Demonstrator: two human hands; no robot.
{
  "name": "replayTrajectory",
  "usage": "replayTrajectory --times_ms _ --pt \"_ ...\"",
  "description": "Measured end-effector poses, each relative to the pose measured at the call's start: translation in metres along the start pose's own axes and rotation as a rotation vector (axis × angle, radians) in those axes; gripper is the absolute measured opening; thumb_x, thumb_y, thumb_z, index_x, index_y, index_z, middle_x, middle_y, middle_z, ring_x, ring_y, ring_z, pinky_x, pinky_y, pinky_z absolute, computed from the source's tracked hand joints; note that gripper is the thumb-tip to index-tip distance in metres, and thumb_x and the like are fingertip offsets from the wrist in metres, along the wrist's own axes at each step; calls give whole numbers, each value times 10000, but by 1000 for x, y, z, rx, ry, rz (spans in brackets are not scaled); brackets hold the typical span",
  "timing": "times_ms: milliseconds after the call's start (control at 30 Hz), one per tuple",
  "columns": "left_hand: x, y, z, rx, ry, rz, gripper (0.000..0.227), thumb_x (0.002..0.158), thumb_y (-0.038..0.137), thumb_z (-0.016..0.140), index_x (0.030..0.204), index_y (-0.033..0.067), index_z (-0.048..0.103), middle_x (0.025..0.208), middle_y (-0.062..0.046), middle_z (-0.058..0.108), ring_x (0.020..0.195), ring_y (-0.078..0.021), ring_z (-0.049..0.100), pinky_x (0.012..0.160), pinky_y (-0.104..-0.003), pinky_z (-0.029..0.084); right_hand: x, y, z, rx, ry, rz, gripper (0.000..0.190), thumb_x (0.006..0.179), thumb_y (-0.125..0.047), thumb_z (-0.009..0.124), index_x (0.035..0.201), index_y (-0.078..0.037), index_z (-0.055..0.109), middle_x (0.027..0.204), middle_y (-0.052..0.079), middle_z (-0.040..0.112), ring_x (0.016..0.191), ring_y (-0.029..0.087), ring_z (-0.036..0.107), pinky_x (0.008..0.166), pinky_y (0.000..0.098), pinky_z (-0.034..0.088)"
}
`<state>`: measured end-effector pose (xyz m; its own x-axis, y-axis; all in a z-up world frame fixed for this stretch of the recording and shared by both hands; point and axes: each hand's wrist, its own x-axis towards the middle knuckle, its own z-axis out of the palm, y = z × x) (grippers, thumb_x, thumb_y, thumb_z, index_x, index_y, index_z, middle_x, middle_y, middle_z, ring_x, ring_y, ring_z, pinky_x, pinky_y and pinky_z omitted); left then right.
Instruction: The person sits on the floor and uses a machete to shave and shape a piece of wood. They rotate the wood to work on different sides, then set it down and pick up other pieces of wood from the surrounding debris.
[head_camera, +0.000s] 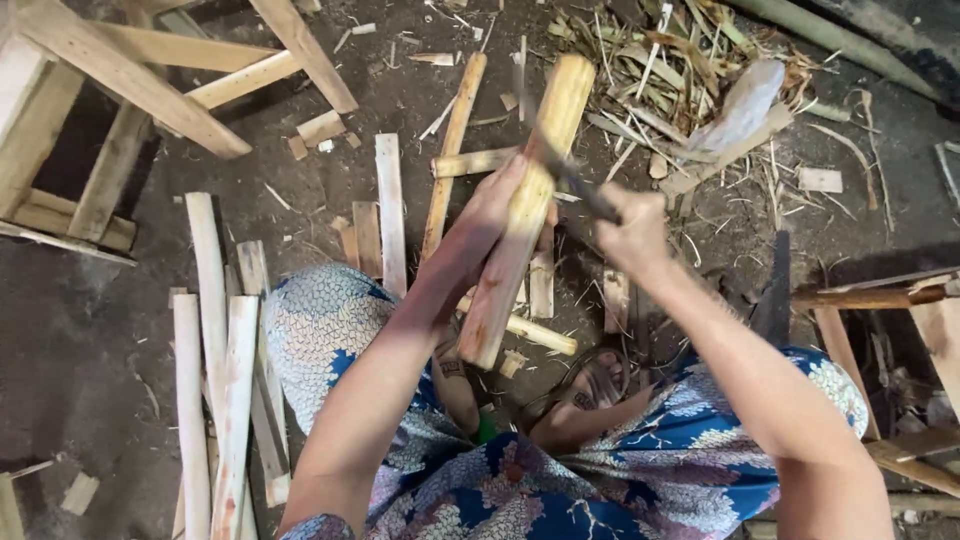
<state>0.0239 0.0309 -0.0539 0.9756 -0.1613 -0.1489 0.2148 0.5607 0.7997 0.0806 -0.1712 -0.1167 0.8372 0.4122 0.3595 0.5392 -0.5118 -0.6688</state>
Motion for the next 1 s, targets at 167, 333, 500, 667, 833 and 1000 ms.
replayTrajectory --times_ms 167,333,500,667,833,1000 --pt "-27 26 35 126 19 -33 461 974 340 367 1277 -7 392 672 -218 597 475 -286 640 412 -355 541 14 10 -8 -86 10 -96 119 645 -18 624 627 -118 565 493 90 489 499 304 536 525 344 408" --pt "-21 14 30 200 10 -1 516 975 323 362 1363 -16 346 647 -217 586 477 -276 646 418 -336 543 19 -1 -16 -170 78 -189 100 662 -4 624 727 -77 602 583 146 538 626 401 593 603 417 451" --pt "-10 2 12 304 72 42 423 989 322 362 1220 -2 505 748 -203 620 584 -224 639 577 -330 552 1 8 -5 -7 -76 -97 149 730 -79 600 617 -149 533 471 53 491 455 241 524 479 291 384" --pt "-15 10 37 396 33 90 402 992 358 358 1093 41 585 877 -103 586 747 -154 554 759 -334 507 -3 1 -16 22 -26 -46 132 751 -42 579 665 -139 606 477 42 530 452 220 548 487 262 411" --pt "-27 14 49 301 50 56 443 970 433 377 904 71 623 611 -131 632 543 -180 632 603 -297 543 7 16 -28 -142 -255 46 392 684 24 617 1069 96 640 1017 327 632 1025 475 576 952 520 409" --pt "-32 29 66 283 155 76 360 965 305 405 1159 69 596 786 -131 629 632 -143 582 586 -298 530 -1 -22 -29 -168 -110 -107 220 558 14 645 762 -65 617 595 153 573 603 373 598 643 440 476"
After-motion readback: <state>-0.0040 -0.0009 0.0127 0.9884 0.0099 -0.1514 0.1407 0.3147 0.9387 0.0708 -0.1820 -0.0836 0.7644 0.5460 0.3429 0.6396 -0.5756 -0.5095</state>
